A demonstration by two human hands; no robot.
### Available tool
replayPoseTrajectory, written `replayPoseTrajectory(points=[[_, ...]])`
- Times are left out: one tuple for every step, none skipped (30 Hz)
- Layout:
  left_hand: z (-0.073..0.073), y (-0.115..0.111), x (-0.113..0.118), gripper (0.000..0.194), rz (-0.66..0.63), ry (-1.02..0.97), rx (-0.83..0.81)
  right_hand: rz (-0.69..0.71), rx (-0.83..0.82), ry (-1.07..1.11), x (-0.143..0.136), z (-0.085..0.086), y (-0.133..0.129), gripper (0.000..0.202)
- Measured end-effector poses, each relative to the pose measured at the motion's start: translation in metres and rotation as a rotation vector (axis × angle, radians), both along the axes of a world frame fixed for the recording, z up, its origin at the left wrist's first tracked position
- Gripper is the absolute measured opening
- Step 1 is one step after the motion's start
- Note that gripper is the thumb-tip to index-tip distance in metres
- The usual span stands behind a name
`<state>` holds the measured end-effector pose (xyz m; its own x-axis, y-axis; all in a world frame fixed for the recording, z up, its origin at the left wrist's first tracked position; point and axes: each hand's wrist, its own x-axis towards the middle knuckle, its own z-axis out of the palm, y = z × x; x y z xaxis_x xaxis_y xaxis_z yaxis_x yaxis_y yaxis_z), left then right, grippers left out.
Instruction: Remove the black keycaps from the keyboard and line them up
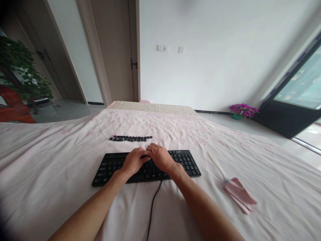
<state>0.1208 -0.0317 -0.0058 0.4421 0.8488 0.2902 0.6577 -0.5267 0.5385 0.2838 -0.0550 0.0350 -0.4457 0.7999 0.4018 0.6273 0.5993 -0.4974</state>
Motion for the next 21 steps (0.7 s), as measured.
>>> replayPoseTrajectory(points=[[0.000, 0.000, 0.001, 0.012, 0.004, 0.002, -0.004, -0.011, 0.015, 0.002, -0.001, -0.004, 0.000, 0.028], [0.000, 0.000, 0.002, 0.012, 0.011, 0.003, -0.010, -0.026, 0.028, 0.011, -0.002, -0.008, 0.001, 0.028], [0.000, 0.000, 0.004, 0.012, 0.021, 0.006, -0.015, -0.040, 0.041, 0.025, -0.002, -0.012, 0.001, 0.029], [0.001, 0.000, 0.006, 0.013, 0.035, 0.012, -0.018, -0.048, 0.051, 0.040, -0.002, -0.015, 0.002, 0.029], [0.001, -0.001, 0.007, 0.014, 0.052, 0.021, -0.017, -0.047, 0.061, 0.055, -0.002, -0.018, 0.002, 0.030], [0.002, -0.002, 0.009, 0.017, 0.072, 0.032, -0.013, -0.041, 0.069, 0.069, -0.002, -0.021, 0.002, 0.030], [0.003, -0.003, 0.011, 0.020, 0.090, 0.043, -0.007, -0.037, 0.077, 0.086, -0.002, -0.023, 0.002, 0.029], [0.004, -0.004, 0.013, 0.022, 0.105, 0.051, 0.002, -0.039, 0.087, 0.109, -0.002, -0.025, 0.002, 0.029], [0.004, -0.005, 0.014, 0.024, 0.115, 0.056, 0.011, -0.046, 0.097, 0.138, -0.001, -0.026, 0.002, 0.029], [0.005, -0.006, 0.015, 0.025, 0.117, 0.057, 0.020, -0.057, 0.105, 0.169, -0.001, -0.028, 0.002, 0.028], [0.005, -0.007, 0.016, 0.024, 0.114, 0.054, 0.027, -0.071, 0.112, 0.200, -0.001, -0.029, 0.001, 0.028], [0.006, -0.008, 0.017, 0.024, 0.109, 0.050, 0.035, -0.086, 0.118, 0.228, 0.000, -0.031, 0.001, 0.029], [0.006, -0.008, 0.017, 0.023, 0.104, 0.044, 0.042, -0.099, 0.122, 0.251, 0.000, -0.032, 0.001, 0.029], [0.006, -0.009, 0.018, 0.023, 0.100, 0.036, 0.049, -0.110, 0.125, 0.273, 0.001, -0.034, 0.001, 0.029], [0.006, -0.010, 0.018, 0.024, 0.093, 0.029, 0.056, -0.118, 0.130, 0.295, 0.001, -0.035, 0.000, 0.030], [0.006, -0.011, 0.019, 0.023, 0.088, 0.018, 0.061, -0.122, 0.135, 0.317, 0.002, -0.036, -0.001, 0.030], [0.006, -0.012, 0.019, 0.022, 0.084, 0.002, 0.065, -0.126, 0.140, 0.341, 0.003, -0.037, -0.002, 0.029], [0.005, -0.013, 0.020, 0.020, 0.080, -0.020, 0.066, -0.133, 0.148, 0.365, 0.003, -0.037, -0.003, 0.029], [0.005, -0.014, 0.020, 0.018, 0.076, -0.046, 0.063, -0.140, 0.158, 0.385, 0.003, -0.037, -0.005, 0.029], [0.004, -0.014, 0.020, 0.015, 0.071, -0.073, 0.056, -0.145, 0.169, 0.400, 0.004, -0.037, -0.006, 0.028], [0.003, -0.014, 0.020, 0.012, 0.064, -0.100, 0.047, -0.148, 0.179, 0.408, 0.004, -0.037, -0.007, 0.028]])
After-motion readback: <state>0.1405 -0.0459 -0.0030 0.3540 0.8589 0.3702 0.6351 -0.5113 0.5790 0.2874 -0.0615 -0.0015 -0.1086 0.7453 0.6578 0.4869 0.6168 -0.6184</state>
